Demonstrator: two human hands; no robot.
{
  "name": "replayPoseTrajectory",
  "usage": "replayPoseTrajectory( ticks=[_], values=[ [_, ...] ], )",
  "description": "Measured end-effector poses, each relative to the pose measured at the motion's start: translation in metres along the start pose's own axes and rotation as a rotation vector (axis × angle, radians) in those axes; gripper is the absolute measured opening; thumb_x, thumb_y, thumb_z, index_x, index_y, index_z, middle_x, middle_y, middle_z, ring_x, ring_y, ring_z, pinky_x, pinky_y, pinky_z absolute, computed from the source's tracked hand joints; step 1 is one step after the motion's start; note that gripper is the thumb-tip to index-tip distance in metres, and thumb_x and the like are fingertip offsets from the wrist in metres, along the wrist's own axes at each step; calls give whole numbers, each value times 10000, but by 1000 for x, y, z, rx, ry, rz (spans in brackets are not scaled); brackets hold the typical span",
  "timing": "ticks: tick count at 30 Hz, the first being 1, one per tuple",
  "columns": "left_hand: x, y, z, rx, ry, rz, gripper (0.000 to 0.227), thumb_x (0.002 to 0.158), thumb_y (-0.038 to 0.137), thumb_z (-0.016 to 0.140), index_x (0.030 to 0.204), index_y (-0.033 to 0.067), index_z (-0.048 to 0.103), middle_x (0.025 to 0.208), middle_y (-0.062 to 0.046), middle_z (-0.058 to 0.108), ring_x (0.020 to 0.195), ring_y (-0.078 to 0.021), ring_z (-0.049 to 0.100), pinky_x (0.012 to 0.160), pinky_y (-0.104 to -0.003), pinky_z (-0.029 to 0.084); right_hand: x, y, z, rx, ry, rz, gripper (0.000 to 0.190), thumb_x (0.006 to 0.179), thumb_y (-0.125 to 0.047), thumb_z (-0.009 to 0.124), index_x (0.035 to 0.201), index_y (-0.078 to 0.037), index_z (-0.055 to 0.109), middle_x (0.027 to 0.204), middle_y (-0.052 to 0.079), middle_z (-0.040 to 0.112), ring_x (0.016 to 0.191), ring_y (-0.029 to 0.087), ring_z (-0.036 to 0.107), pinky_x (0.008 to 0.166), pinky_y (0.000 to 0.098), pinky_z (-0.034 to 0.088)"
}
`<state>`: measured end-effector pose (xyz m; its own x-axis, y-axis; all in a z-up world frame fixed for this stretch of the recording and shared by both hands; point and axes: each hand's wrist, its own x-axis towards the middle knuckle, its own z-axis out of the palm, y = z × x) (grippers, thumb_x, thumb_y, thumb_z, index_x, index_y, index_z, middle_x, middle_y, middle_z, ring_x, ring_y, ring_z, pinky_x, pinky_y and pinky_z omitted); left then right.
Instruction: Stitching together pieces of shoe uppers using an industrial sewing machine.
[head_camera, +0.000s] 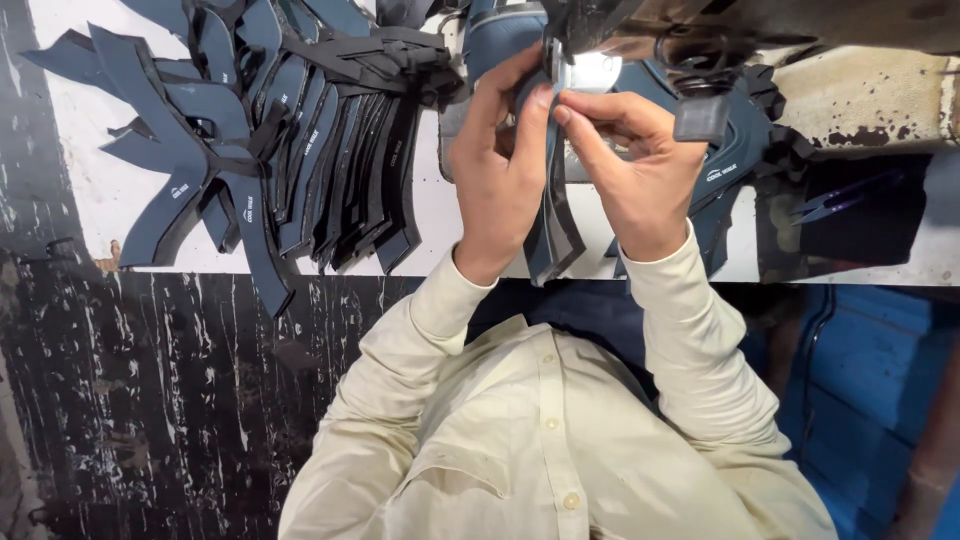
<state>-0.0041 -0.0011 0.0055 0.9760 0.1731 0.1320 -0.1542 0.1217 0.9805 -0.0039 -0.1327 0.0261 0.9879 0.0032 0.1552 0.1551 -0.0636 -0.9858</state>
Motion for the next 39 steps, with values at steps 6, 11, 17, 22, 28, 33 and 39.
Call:
replayPoseTrajectory(
  ticks=[6, 11, 17, 22, 28, 33, 39],
  values=[
    [-24, 11, -2, -19, -44, -48, 460, 1126, -6, 558, 1561, 34, 414, 1237, -90, 690, 1054, -62, 663, 887, -193, 527, 3, -6, -1, -6, 16, 48, 138, 1027, 35, 742, 1165, 36, 743, 1047, 66, 742, 932, 91, 696, 839, 211, 563],
    [-41, 20, -8, -52, -82, -166, 621, 1085, -28, 557, 1645, 42, 297, 1181, -123, 706, 935, -63, 660, 722, -178, 504, 4, -3, -1, -2, -2, 29, 135, 1031, 43, 728, 1166, 39, 735, 1060, 68, 746, 961, 94, 709, 886, 216, 578],
    [-41, 29, -8, -68, -118, -215, 644, 1066, -9, 549, 1639, 55, 262, 1183, -117, 700, 834, -76, 678, 632, -207, 515, 4, -4, -3, 14, -2, 25, 133, 1032, 43, 728, 1165, 44, 734, 1065, 72, 747, 971, 97, 711, 897, 220, 577],
    [-32, 42, -6, -37, -134, -267, 672, 1033, -6, 540, 1625, 61, 227, 1039, -60, 649, 673, -62, 610, 509, -219, 525, 6, -9, -3, -26, -2, 39, 136, 1020, 40, 739, 1156, 46, 743, 1010, 66, 744, 901, 89, 701, 824, 213, 572],
    [-27, 34, -7, -51, -99, -263, 605, 1053, 1, 558, 1600, 43, 304, 904, -27, 585, 606, -48, 562, 511, -223, 511, 7, -10, -8, -6, -15, 36, 155, 1017, 29, 733, 1170, 45, 742, 1012, 64, 750, 903, 84, 705, 806, 210, 576],
    [-2, 24, -18, 28, -136, -158, 498, 1081, 8, 567, 1552, 32, 408, 883, -4, 583, 629, -32, 528, 516, -224, 452, 9, -12, -5, -33, 18, 32, 152, 1007, 17, 739, 1156, 50, 747, 998, 75, 757, 884, 89, 707, 793, 211, 573],
    [35, 15, -27, 22, -261, -78, 388, 1126, 11, 578, 1508, 44, 520, 866, 17, 577, 637, -30, 482, 535, -225, 400, 4, -9, -4, 17, 38, 45, 146, 1027, -3, 706, 1163, 44, 733, 1015, 101, 771, 913, 123, 750, 843, 238, 621]
  ],
)
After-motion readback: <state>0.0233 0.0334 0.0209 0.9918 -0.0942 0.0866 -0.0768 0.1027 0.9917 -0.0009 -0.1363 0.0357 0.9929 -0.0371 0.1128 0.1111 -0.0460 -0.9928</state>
